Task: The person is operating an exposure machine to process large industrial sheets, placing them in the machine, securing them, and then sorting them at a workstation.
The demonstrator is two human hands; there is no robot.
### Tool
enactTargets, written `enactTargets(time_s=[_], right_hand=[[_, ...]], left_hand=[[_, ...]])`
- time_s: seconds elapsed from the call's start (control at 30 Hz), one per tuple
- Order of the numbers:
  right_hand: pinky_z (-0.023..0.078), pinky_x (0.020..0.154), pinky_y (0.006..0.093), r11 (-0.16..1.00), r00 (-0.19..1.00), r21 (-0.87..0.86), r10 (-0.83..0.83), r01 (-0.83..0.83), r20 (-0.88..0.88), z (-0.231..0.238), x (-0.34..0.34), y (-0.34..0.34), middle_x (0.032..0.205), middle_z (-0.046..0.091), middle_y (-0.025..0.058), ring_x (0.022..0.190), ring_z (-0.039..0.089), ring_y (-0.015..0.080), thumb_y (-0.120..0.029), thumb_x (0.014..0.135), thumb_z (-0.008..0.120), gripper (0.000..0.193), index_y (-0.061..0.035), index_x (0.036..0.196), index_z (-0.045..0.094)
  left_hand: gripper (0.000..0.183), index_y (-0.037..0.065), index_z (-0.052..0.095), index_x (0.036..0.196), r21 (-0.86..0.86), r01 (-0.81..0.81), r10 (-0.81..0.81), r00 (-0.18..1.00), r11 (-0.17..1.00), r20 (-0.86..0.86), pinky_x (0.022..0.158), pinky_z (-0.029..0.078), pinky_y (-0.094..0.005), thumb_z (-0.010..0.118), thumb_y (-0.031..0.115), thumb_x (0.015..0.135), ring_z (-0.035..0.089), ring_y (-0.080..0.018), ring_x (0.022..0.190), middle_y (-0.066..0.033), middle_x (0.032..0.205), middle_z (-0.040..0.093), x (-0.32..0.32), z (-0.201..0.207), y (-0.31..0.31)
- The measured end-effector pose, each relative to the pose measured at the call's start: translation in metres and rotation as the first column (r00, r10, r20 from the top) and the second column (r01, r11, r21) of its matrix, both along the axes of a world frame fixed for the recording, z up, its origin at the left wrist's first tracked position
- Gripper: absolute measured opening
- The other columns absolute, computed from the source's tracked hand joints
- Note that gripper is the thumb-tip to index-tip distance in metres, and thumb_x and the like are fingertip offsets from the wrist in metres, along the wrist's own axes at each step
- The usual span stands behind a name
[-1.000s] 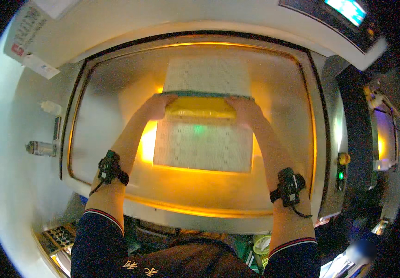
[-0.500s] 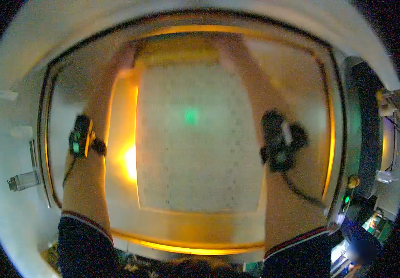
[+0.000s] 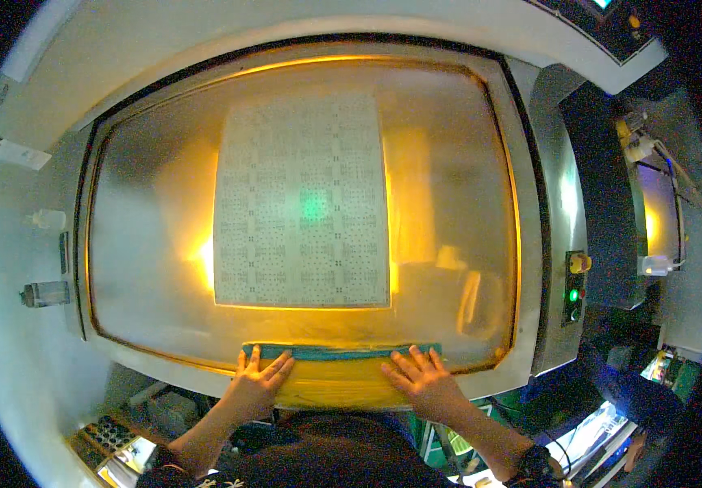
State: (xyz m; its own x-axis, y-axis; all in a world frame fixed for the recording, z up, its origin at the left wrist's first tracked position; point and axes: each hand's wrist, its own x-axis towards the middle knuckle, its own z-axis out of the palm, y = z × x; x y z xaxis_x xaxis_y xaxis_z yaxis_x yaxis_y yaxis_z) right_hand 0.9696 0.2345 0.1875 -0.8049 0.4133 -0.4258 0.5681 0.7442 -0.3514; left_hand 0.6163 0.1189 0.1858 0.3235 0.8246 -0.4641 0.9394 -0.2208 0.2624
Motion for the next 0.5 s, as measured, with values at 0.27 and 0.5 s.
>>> enactTargets(time_s=[0.27,0.5], right_hand=[[0.03,0.111,0.0516,0.828,0.995,0.555,-0.044,0.085,-0.087,-0.089,-0.065,0.292,0.153,0.034,0.0084,0.138,0.036,0.0319,-0.001,0.073,0.059,0.076,-0.0173,0.144,0.04],[0.034,0.112,0.0429,0.829,0.971,0.519,-0.116,0.21,-0.208,-0.088,-0.144,0.535,0.148,0.041,0.008,0.134,0.041,0.0286,0.007,0.077,0.052,0.076,-0.0234,0.145,0.04]], left_hand=[[0.084,0.018,0.028,0.15,0.364,-0.114,0.179,0.972,0.925,-0.15,0.109,0.024,-0.0652,0.07,0.023,0.076,0.035,-0.0501,0.133,-0.0146,0.147,0.042,-0.063,-0.077,0.301],[0.07,0.019,0.043,0.141,0.481,-0.106,0.178,0.979,0.87,-0.105,0.107,0.037,-0.0521,0.07,0.012,0.077,0.048,-0.0386,0.126,-0.0135,0.135,0.055,-0.127,-0.088,0.55]])
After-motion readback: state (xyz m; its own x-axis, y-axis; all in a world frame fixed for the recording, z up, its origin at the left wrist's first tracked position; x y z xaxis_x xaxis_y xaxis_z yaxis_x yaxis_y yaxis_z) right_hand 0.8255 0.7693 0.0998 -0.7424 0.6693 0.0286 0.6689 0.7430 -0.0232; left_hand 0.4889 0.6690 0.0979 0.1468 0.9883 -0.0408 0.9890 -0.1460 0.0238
